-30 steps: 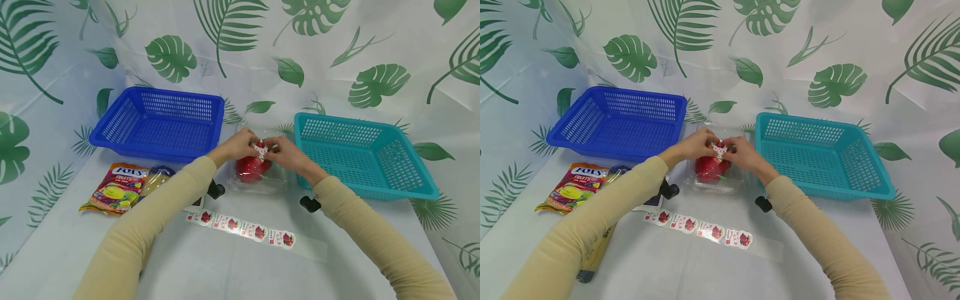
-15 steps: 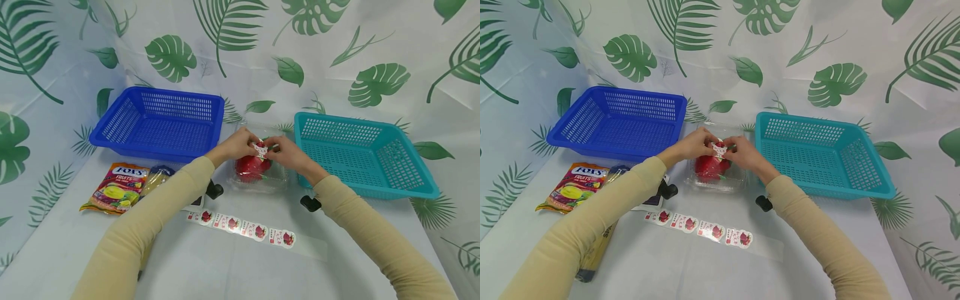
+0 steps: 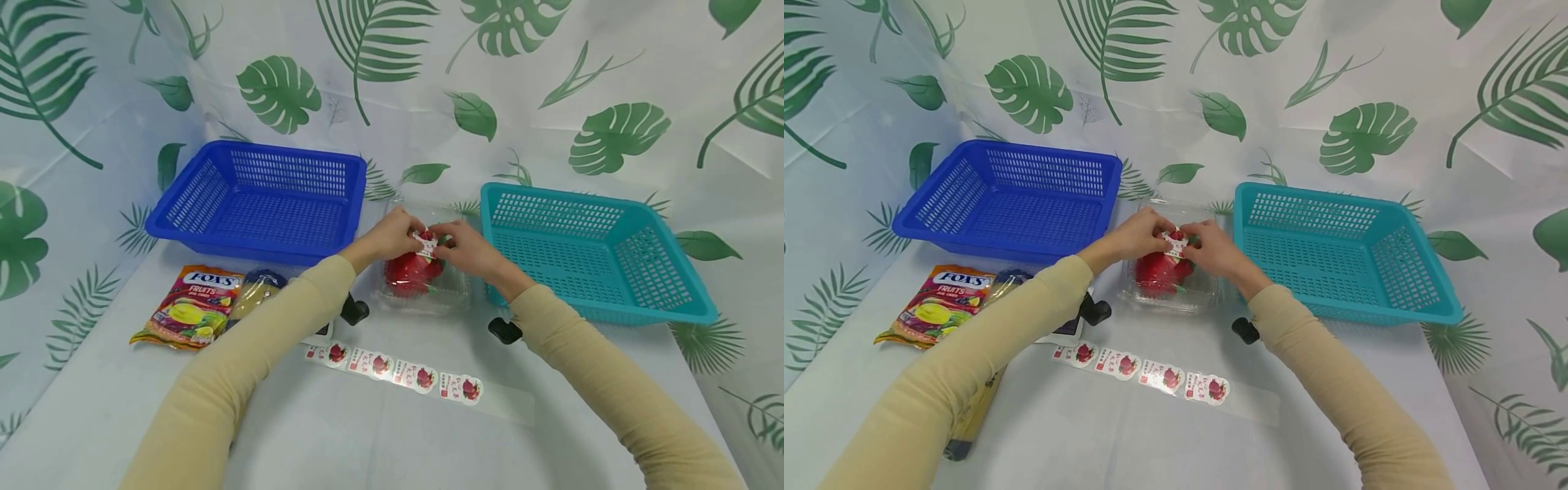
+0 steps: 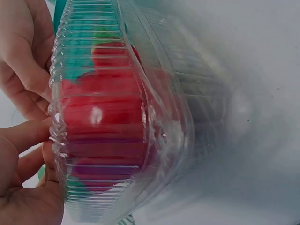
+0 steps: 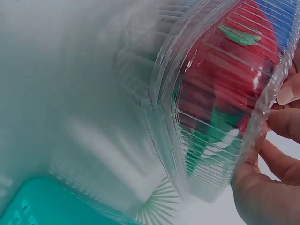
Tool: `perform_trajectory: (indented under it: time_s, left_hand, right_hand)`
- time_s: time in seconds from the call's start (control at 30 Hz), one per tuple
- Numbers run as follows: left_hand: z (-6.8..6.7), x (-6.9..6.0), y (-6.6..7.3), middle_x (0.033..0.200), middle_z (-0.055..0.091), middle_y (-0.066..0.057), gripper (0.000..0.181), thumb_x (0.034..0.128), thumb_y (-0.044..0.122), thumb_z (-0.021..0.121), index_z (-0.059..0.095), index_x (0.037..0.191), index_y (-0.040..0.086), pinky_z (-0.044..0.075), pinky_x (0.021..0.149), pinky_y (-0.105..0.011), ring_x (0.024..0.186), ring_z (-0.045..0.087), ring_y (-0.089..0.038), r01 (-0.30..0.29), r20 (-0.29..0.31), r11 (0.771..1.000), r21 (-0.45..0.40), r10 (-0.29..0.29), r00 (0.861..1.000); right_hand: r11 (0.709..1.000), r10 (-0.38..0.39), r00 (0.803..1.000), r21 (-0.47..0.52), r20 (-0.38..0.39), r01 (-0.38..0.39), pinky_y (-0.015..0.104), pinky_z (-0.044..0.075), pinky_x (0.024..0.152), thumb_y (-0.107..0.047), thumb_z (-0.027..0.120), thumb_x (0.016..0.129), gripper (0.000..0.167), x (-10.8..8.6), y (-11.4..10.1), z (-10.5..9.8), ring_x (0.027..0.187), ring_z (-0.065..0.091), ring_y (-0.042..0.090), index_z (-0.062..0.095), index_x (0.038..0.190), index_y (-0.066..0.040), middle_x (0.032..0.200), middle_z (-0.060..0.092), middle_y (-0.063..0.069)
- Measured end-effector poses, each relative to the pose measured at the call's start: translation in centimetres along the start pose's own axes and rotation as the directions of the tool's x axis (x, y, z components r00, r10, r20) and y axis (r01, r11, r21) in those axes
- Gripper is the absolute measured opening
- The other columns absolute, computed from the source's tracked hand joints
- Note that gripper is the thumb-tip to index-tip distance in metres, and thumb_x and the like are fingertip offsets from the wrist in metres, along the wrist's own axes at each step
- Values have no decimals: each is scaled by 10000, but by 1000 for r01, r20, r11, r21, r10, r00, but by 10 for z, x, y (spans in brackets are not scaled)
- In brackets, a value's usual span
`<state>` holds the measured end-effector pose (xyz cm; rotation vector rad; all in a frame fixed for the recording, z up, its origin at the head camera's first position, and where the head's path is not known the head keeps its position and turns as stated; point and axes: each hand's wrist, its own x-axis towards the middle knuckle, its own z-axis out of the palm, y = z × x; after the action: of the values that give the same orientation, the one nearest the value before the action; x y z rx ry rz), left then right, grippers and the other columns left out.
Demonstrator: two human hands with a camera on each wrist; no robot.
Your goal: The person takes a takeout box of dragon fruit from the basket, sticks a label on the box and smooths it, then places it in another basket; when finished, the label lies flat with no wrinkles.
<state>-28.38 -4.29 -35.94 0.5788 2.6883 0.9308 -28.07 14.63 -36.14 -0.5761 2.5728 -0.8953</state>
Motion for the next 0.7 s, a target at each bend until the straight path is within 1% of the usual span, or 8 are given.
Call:
perform_trajectory:
  time_s: [0.17,0.27,0.4,0.5,0.6,0.7]
  left_hand:
    - [2,-1,-2,1156,515,-141,360,922,165,681,634,1237,-2,470,813,-266,1021,499,-211,21,-19,999,-36,-22,1000]
    - [3,-1,-2,1156,509,-140,336,919,171,690,644,1204,-3,482,802,-263,1025,508,-214,32,-18,998,-47,-33,999]
    - [2,-1,-1,1160,532,-155,359,916,156,690,640,1228,-14,478,816,-271,1058,490,-226,15,-19,999,-28,-15,1000]
    - [1,-1,0,1161,538,-160,389,914,153,690,626,1255,-22,470,827,-275,1060,478,-226,9,-21,1000,-19,-10,1000]
    - [1,-1,1,1168,521,-156,405,915,163,691,614,1268,-21,470,830,-276,1043,482,-221,20,-19,999,-25,-20,1000]
    - [1,-1,1,1173,506,-149,390,914,167,694,617,1250,-17,479,825,-271,1020,505,-215,31,-19,999,-35,-31,999]
  right_hand:
    - [998,24,1000,66,-7,-23,447,516,908,-113,570,983,382,0,1,0,1139,548,342,499,1338,8,1321,509,177]
    - [994,51,999,93,-7,-50,436,516,903,-127,570,987,344,-1,2,1,1135,548,327,517,1298,9,1289,532,166]
    - [996,32,999,82,-5,-32,457,512,911,-128,561,991,396,-2,2,0,1153,560,335,503,1361,-1,1336,521,169]
    - [998,10,1000,58,-8,-10,469,511,915,-123,557,991,443,-3,1,-1,1159,563,348,468,1405,7,1373,473,180]
    - [999,10,1000,49,-11,-9,465,512,917,-120,563,986,473,-4,0,-1,1161,555,353,441,1424,14,1385,422,191]
    - [998,7,1000,55,-16,-6,459,517,912,-113,571,980,474,-4,1,-1,1152,557,354,443,1418,17,1378,429,192]
